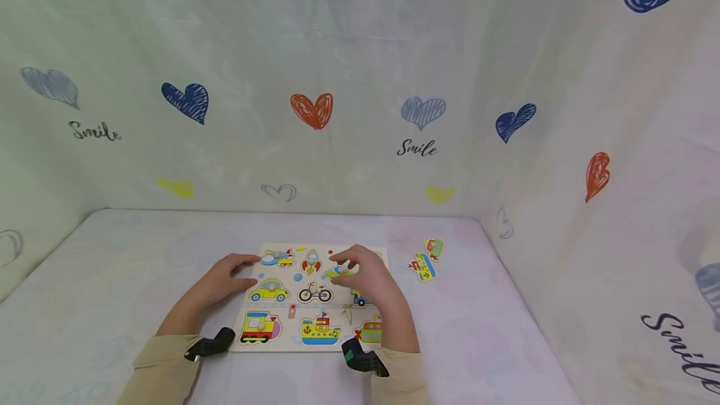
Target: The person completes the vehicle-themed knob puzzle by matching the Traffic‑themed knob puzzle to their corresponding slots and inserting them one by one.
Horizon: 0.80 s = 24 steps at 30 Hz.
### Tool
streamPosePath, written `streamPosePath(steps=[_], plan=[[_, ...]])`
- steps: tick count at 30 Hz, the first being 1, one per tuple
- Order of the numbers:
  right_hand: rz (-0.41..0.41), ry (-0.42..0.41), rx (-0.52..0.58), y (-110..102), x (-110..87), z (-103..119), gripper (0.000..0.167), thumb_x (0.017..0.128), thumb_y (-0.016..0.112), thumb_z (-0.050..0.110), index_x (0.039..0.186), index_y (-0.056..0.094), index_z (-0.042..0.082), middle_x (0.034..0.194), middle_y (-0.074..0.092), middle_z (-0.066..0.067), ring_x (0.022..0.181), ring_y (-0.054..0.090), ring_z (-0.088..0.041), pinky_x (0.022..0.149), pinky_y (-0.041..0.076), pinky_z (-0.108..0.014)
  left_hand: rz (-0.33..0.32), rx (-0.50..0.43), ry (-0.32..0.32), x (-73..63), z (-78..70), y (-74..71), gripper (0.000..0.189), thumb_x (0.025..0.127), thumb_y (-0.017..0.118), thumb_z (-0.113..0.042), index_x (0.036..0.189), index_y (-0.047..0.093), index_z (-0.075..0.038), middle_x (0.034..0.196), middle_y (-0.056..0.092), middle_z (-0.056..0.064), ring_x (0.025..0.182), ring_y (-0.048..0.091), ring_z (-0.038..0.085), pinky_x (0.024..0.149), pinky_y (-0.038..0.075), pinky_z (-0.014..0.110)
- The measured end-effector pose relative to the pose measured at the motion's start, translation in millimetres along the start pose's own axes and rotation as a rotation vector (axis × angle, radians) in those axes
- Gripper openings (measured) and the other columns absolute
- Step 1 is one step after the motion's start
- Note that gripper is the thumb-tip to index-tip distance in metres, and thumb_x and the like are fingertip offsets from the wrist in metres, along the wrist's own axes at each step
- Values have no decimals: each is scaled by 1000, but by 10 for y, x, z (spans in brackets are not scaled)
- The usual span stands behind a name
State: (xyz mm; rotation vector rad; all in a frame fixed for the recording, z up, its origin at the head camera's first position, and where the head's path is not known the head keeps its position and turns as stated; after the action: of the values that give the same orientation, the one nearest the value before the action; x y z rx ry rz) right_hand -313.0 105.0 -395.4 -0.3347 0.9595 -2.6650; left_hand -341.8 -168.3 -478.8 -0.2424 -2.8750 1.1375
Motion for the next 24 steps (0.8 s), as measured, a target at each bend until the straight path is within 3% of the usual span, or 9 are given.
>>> streamPosePath(steps=[5, 8, 18, 24], plan=[[-76, 83, -39, -315, -52, -256, 33, 80, 80, 10, 113, 73, 16, 107, 66, -4, 98, 56, -28, 81, 48, -40, -2, 6, -2, -6, 21, 9, 51, 83, 75, -11, 130, 59, -1, 122, 57, 18, 115, 50, 40, 97, 42, 55], [-101, 130, -46, -462, -99, -439, 34, 81, 79, 10, 114, 73, 13, 107, 66, -5, 96, 56, -25, 81, 45, -38, -7, 1, -7, -13, 25, 7, 50, 84, 75, -11, 130, 59, -1, 122, 56, 19, 116, 50, 40, 97, 42, 55], [-140, 237, -50, -851, -251, -971, 37, 84, 76, 8, 119, 68, 5, 108, 65, -10, 95, 54, -25, 73, 50, -33, -13, 3, -7, -18, 28, -4, 50, 83, 75, -11, 130, 59, -1, 122, 57, 18, 117, 50, 40, 98, 42, 54], [-141, 325, -112, -1016, -301, -1257, 38, 83, 77, 12, 120, 68, 5, 105, 64, -9, 94, 53, -25, 69, 48, -32, -16, 10, -2, -9, 9, -9, 50, 83, 75, -11, 130, 59, -1, 122, 57, 18, 116, 51, 40, 97, 42, 54]])
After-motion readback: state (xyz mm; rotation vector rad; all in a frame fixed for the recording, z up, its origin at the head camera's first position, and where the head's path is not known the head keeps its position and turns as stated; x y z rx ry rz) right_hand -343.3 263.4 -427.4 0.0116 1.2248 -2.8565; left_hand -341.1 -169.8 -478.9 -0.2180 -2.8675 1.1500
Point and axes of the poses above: each hand's wrist, its own x-axis towards the middle knuckle, its own y-axis out of the palm, z = x × y, the point moved 10 cm from there along x, towards the middle knuckle
